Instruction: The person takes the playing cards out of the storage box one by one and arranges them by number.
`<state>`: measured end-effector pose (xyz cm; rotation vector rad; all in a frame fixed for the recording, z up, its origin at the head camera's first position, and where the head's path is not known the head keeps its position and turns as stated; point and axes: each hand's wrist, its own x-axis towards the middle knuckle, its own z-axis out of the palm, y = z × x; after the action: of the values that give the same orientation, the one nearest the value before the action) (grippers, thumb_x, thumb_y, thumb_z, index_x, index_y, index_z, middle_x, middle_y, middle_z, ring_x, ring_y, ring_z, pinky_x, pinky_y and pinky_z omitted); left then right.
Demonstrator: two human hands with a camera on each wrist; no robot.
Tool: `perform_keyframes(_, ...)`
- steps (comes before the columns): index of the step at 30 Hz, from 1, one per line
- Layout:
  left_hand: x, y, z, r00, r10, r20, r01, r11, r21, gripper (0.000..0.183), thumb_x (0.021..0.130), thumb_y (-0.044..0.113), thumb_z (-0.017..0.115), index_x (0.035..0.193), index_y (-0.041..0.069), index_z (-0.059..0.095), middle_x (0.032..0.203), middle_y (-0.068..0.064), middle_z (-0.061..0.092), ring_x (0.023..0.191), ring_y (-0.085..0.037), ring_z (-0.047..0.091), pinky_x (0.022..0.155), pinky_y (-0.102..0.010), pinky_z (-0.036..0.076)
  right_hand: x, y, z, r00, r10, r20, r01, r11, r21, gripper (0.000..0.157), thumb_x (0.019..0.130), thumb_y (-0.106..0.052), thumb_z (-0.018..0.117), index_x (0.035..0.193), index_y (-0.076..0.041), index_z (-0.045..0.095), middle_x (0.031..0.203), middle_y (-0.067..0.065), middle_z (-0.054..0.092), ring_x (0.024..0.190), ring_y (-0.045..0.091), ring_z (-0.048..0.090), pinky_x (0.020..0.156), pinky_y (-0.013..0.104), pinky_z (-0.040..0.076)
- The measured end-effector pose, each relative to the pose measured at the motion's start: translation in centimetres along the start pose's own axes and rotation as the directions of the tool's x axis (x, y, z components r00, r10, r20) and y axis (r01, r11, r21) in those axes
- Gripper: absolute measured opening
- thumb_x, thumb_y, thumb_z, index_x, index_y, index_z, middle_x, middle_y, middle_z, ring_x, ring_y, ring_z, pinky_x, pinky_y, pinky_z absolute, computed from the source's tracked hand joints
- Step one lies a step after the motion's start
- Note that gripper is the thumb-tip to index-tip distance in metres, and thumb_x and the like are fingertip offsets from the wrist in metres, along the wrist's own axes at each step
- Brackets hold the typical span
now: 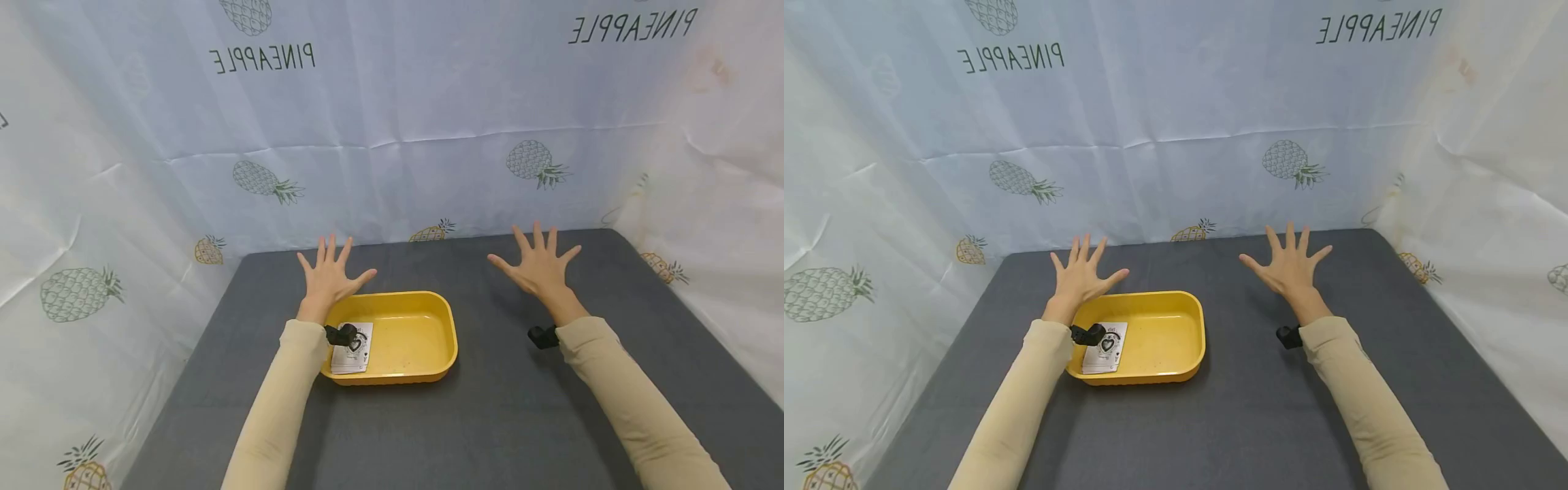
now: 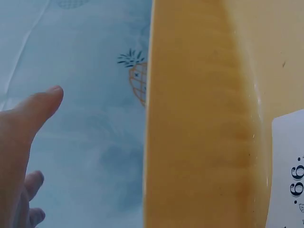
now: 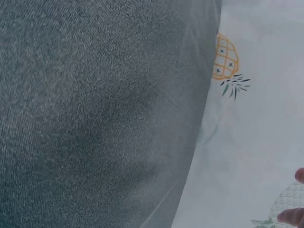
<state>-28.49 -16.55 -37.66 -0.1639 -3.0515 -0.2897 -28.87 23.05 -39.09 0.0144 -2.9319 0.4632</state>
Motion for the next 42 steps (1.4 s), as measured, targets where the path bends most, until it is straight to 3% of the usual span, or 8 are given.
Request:
perform_keyframes(6, -1.0, -1.0, -0.7, 0.999, 0.042, -0.021, -0.043, 0.997, -0.065, 0.087, 0.089, 0.068, 0.046, 0.156, 0.025, 0.010, 0.165, -0.013, -0.001, 0.153, -0.033, -0.003, 0.115, -0.069, -0.007, -0.4, -0.4, -0.1, 1.000, -0.018, -0.024, 0.019, 0.999, 0.037, 0.091, 0.087, -0.075, 0.040, 0.154, -0.016, 0.024, 0.158, 0.029, 0.013, 0.145, 0.053, 0.009, 0.106, 0.079, 0.008)
perform_keyframes(10, -1.7, -1.9, -1.1, 0.995, 0.096, -0.023, -0.098, 0.988, -0.122, 0.082, 0.092, 0.059, 0.050, 0.156, 0.023, 0.014, 0.164, -0.014, 0.004, 0.153, -0.035, 0.003, 0.117, -0.067, -0.003, -1.0, -1.1, -0.3, 0.996, -0.067, -0.051, 0.070, 0.995, 0.064, 0.078, 0.093, -0.060, 0.046, 0.150, -0.008, 0.032, 0.153, 0.031, 0.026, 0.138, 0.053, 0.026, 0.101, 0.072, 0.030)
perform_keyframes(12, -2.1, -2.3, -1.2, 0.992, 0.125, -0.014, -0.126, 0.978, -0.165, 0.079, 0.093, 0.055, 0.052, 0.156, 0.022, 0.017, 0.164, -0.014, 0.008, 0.152, -0.035, 0.007, 0.119, -0.064, -0.001, -1.4, -1.6, -0.4, 0.995, -0.085, -0.050, 0.090, 0.991, 0.102, 0.071, 0.096, -0.050, 0.050, 0.148, -0.004, 0.035, 0.151, 0.031, 0.030, 0.136, 0.053, 0.030, 0.100, 0.069, 0.035)
perform_keyframes(21, -4.4, -4.5, -0.9, 0.980, 0.200, 0.009, -0.183, 0.915, -0.360, 0.062, 0.096, 0.038, 0.056, 0.149, 0.016, 0.036, 0.158, -0.014, 0.029, 0.146, -0.040, 0.025, 0.115, -0.064, 0.023, -3.0, -3.6, -0.4, 0.987, -0.148, -0.069, 0.161, 0.941, 0.296, 0.051, 0.096, -0.024, 0.057, 0.136, 0.006, 0.047, 0.134, 0.031, 0.052, 0.123, 0.047, 0.049, 0.100, 0.060, 0.041)
perform_keyframes(28, -5.9, -6.2, -0.1, 0.979, 0.196, -0.047, -0.196, 0.873, -0.446, 0.052, 0.095, 0.033, 0.058, 0.143, 0.014, 0.047, 0.152, -0.015, 0.041, 0.142, -0.039, 0.034, 0.113, -0.061, 0.029, -4.2, -4.8, -0.2, 0.980, -0.177, -0.086, 0.197, 0.898, 0.394, 0.044, 0.096, -0.019, 0.058, 0.130, 0.008, 0.052, 0.124, 0.031, 0.060, 0.110, 0.045, 0.060, 0.091, 0.056, 0.050)
perform_keyframes(33, -6.8, -7.3, 0.5, 0.983, 0.182, -0.027, -0.170, 0.847, -0.504, 0.049, 0.096, 0.033, 0.058, 0.140, 0.012, 0.050, 0.148, -0.016, 0.046, 0.140, -0.039, 0.038, 0.112, -0.059, 0.032, -5.2, -5.6, -0.1, 0.982, -0.185, -0.025, 0.176, 0.874, 0.454, 0.041, 0.097, -0.022, 0.057, 0.128, 0.005, 0.055, 0.123, 0.027, 0.063, 0.109, 0.042, 0.062, 0.087, 0.052, 0.053)
perform_keyframes(37, -7.4, -8.0, 1.2, 0.985, 0.172, -0.007, -0.148, 0.822, -0.550, 0.048, 0.095, 0.028, 0.059, 0.139, 0.011, 0.051, 0.145, -0.016, 0.049, 0.137, -0.038, 0.043, 0.111, -0.056, 0.036, -5.9, -6.4, 0.1, 0.979, -0.193, 0.061, 0.131, 0.833, 0.537, 0.040, 0.097, -0.022, 0.056, 0.126, 0.005, 0.057, 0.122, 0.027, 0.063, 0.106, 0.040, 0.065, 0.085, 0.046, 0.056)
perform_keyframes(42, -7.9, -8.7, 2.2, 0.982, 0.191, 0.007, -0.142, 0.753, -0.643, 0.048, 0.095, 0.025, 0.060, 0.140, 0.010, 0.050, 0.144, -0.018, 0.050, 0.135, -0.040, 0.044, 0.111, -0.056, 0.036, -6.5, -7.5, 0.8, 0.962, -0.230, 0.147, 0.081, 0.754, 0.652, 0.039, 0.097, -0.021, 0.057, 0.125, 0.007, 0.057, 0.121, 0.028, 0.063, 0.103, 0.041, 0.066, 0.084, 0.042, 0.058)
